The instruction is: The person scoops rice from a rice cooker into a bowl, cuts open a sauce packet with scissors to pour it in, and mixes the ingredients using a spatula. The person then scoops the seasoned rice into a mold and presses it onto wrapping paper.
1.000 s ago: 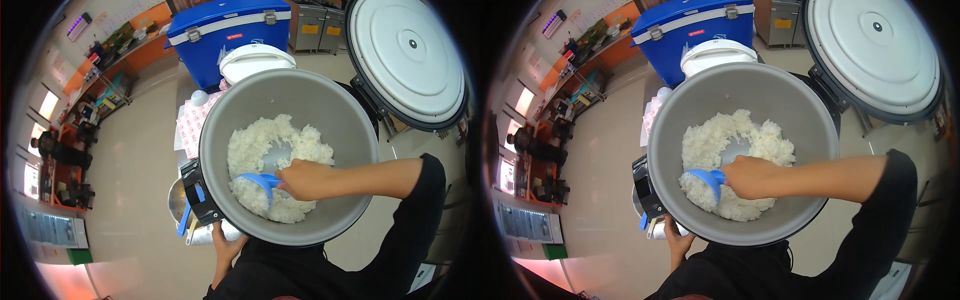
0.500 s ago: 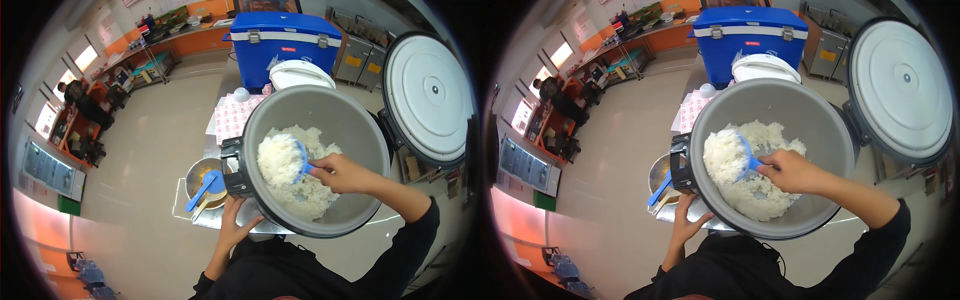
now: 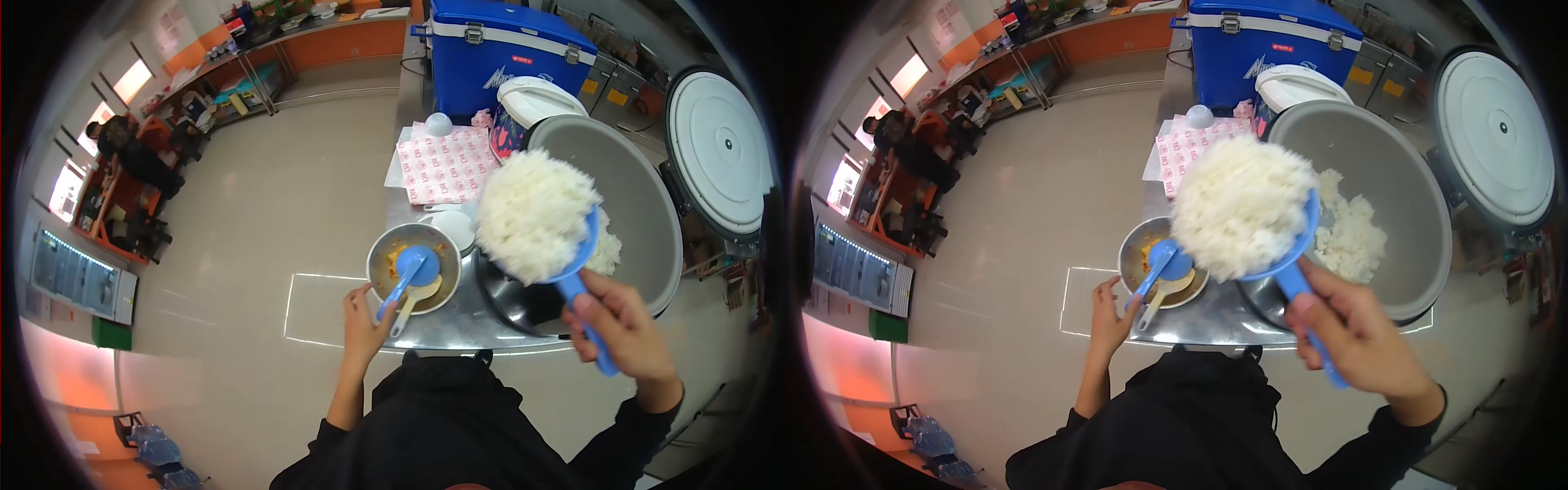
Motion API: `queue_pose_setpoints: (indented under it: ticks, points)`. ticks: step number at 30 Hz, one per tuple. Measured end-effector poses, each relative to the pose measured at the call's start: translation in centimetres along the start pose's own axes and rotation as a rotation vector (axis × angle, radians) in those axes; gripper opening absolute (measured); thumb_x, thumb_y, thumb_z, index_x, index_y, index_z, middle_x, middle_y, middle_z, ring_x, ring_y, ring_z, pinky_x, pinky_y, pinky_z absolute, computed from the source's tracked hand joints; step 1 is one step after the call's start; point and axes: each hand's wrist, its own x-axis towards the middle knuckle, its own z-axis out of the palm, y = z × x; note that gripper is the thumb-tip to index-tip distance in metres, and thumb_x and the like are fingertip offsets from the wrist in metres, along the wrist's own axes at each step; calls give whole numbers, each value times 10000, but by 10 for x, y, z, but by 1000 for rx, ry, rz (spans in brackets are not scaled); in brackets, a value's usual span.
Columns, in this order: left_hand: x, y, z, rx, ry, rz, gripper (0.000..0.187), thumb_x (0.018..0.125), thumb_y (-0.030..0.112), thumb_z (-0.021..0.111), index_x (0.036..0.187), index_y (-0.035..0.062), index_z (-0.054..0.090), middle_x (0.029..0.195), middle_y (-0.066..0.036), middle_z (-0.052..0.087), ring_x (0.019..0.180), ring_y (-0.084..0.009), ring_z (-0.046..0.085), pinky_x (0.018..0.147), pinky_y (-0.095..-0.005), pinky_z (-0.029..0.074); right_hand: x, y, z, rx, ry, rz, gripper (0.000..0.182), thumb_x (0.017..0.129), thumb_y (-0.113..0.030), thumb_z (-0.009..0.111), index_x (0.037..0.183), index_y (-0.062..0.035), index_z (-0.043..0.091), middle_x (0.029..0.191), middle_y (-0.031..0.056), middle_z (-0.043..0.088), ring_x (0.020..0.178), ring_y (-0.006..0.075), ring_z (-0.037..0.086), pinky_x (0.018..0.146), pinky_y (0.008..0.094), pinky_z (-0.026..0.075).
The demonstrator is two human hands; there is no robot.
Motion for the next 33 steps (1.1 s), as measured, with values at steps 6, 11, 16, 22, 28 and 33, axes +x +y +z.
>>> queue_pose_setpoints:
  ticks: [6, 11, 16, 22, 28, 33]
  points:
    - [18, -40, 17, 181, -265, 82, 437, 857, 325, 627, 1094, -22, 507, 939, -236, 567, 785, -404, 617, 656, -467, 498, 60, 84, 91, 174, -123, -64, 492, 976, -121, 432, 1428, 1, 281, 725, 7, 476, 570, 69, 475, 538, 226, 422]
    - [37, -46, -4, -24, -233, -98, 255, 946, 204, 499, 927, -45, 549, 755, -199, 615, 653, -380, 603, 594, -436, 467, 124, 183, 111, -266, 244, -60, 504, 939, -99, 477, 1395, 41, 316, 816, 97, 546, 624, 156, 552, 592, 296, 462]
    - [41, -83, 6, -147, -122, -23, 281, 976, 199, 447, 900, -53, 546, 917, -198, 589, 820, -296, 613, 599, -375, 465, 158, 227, 117, -764, 624, -381, 522, 894, -55, 487, 1376, 59, 324, 878, 260, 578, 777, 402, 580, 722, 435, 461]
    - [35, -87, 23, -406, -108, 33, 344, 1003, 257, 400, 1037, -64, 519, 1062, -174, 543, 1015, -237, 571, 723, -326, 531, 175, 243, 119, -767, 656, -331, 543, 901, -61, 477, 1401, 32, 287, 908, 291, 563, 819, 449, 571, 727, 472, 452]
    - [33, -89, 19, -818, -307, -317, 391, 1008, 296, 377, 1175, -47, 462, 1060, -126, 534, 1020, -193, 562, 796, -339, 560, 176, 245, 116, -730, 715, -316, 541, 909, -66, 466, 1407, 28, 277, 984, 305, 566, 866, 462, 574, 763, 466, 461]
    - [32, -85, 19, -734, -291, -219, 381, 1009, 300, 375, 1186, -28, 455, 1046, -106, 528, 1018, -187, 557, 806, -347, 561, 182, 242, 109, -638, 709, -372, 504, 908, -65, 460, 1383, 40, 325, 1118, 329, 555, 1022, 484, 543, 859, 452, 454]
